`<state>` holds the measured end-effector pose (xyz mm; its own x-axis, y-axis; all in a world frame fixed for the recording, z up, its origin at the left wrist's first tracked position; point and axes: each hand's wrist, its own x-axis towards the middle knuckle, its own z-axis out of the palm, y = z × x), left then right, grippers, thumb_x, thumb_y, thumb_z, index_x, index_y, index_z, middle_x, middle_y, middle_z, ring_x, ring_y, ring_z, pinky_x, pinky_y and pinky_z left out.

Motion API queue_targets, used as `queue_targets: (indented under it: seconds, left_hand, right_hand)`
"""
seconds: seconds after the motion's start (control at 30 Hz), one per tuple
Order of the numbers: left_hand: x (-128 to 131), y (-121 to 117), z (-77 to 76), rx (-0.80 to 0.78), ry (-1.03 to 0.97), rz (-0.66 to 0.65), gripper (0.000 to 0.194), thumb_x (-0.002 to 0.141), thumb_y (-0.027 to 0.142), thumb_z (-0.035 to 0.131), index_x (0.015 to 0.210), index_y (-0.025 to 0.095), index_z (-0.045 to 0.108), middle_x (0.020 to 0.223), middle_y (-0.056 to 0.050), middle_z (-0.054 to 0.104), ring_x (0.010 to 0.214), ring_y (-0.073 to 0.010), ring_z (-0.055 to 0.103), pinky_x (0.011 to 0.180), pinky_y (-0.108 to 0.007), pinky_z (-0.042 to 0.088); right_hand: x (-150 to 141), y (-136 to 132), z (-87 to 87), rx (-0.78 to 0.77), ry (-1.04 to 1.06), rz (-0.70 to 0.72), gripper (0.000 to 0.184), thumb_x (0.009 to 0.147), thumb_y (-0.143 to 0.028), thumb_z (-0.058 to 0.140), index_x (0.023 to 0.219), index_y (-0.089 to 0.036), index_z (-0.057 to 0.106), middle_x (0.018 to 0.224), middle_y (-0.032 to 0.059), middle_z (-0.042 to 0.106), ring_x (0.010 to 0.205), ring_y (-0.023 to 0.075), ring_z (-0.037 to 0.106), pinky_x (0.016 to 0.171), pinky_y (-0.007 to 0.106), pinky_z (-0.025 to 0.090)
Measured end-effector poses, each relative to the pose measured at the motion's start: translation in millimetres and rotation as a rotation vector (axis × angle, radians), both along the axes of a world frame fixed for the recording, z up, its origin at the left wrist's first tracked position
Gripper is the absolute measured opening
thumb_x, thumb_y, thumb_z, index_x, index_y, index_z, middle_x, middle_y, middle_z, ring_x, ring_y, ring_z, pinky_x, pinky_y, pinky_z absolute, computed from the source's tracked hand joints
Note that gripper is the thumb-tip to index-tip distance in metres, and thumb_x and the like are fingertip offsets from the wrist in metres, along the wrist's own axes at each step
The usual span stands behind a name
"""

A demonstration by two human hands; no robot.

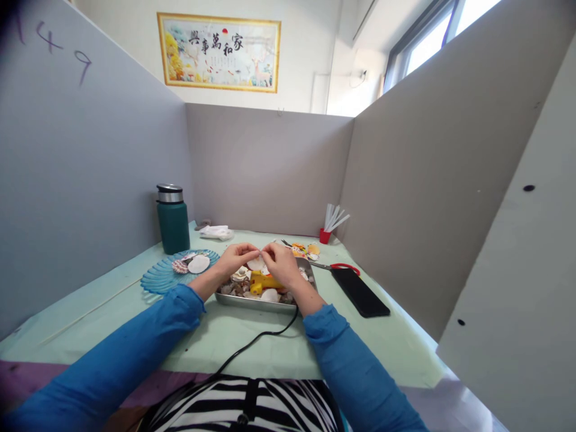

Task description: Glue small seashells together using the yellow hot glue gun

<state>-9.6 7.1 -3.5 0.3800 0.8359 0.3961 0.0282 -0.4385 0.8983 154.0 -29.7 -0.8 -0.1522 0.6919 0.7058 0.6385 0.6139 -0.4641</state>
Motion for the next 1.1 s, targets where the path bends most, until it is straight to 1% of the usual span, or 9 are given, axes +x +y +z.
queue_targets:
  seconds: [0.23, 0.43, 0.73, 0.87, 1.1]
  left_hand:
    - [0.3, 2.2, -1.4, 0.020, -0.045, 0.051, 0.033, 0.066, 0.043, 0.070, 0.077, 0.012, 0.063, 0.063, -0.001, 0.061, 0.057, -0.0111, 0.056, 0.051, -0.022, 0.048]
    - [0.1, 1.9, -0.4, -0.003, -0.045, 0.064, 0.032, 0.065, 0.042, 0.070, 0.074, 0.012, 0.062, 0.063, -0.001, 0.061, 0.056, -0.0112, 0.055, 0.051, -0.022, 0.047]
    - [-1.9, 1.2, -0.1, 0.005, -0.032, 0.020, 0.033, 0.065, 0.042, 0.070, 0.074, 0.011, 0.061, 0.064, -0.001, 0.062, 0.057, -0.0104, 0.055, 0.052, -0.020, 0.043]
    - [-3.5, 0.1, 1.3, 0.008, -0.036, -0.025, 0.033, 0.066, 0.042, 0.070, 0.074, 0.011, 0.061, 0.064, 0.000, 0.062, 0.057, -0.0094, 0.054, 0.053, -0.020, 0.041]
    - [-5.4, -2.5, 1.8, -0.009, -0.047, -0.063, 0.033, 0.065, 0.042, 0.072, 0.074, 0.012, 0.061, 0.064, 0.000, 0.063, 0.056, -0.0089, 0.055, 0.053, -0.019, 0.042]
  right_hand:
    - [0.2, 0.7, -1.5, -0.030, 0.049, 0.027, 0.016, 0.083, -0.032, 0.054, 0.081, -0.017, 0.059, 0.071, 0.0011, 0.061, 0.063, 0.0125, 0.054, 0.061, 0.023, 0.038]
    - [0.8, 0.8, -3.0, 0.017, -0.005, -0.011, 0.014, 0.080, -0.031, 0.059, 0.086, -0.018, 0.059, 0.073, 0.0007, 0.062, 0.064, 0.0125, 0.053, 0.062, 0.024, 0.038]
    - [0.6, -1.2, -0.7, 0.010, 0.026, 0.023, 0.010, 0.078, -0.027, 0.058, 0.075, -0.018, 0.059, 0.068, -0.0001, 0.060, 0.062, 0.0122, 0.052, 0.059, 0.023, 0.037]
    - [0.5, 0.3, 0.2, -0.070, 0.118, 0.081, 0.010, 0.075, -0.027, 0.059, 0.072, -0.017, 0.057, 0.066, -0.0005, 0.059, 0.060, 0.0119, 0.051, 0.056, 0.023, 0.038]
    - [-0.1, 0.3, 3.0, -0.289, 0.299, 0.239, 0.017, 0.070, -0.032, 0.063, 0.069, -0.018, 0.053, 0.058, -0.0033, 0.053, 0.050, 0.0102, 0.048, 0.048, 0.023, 0.040]
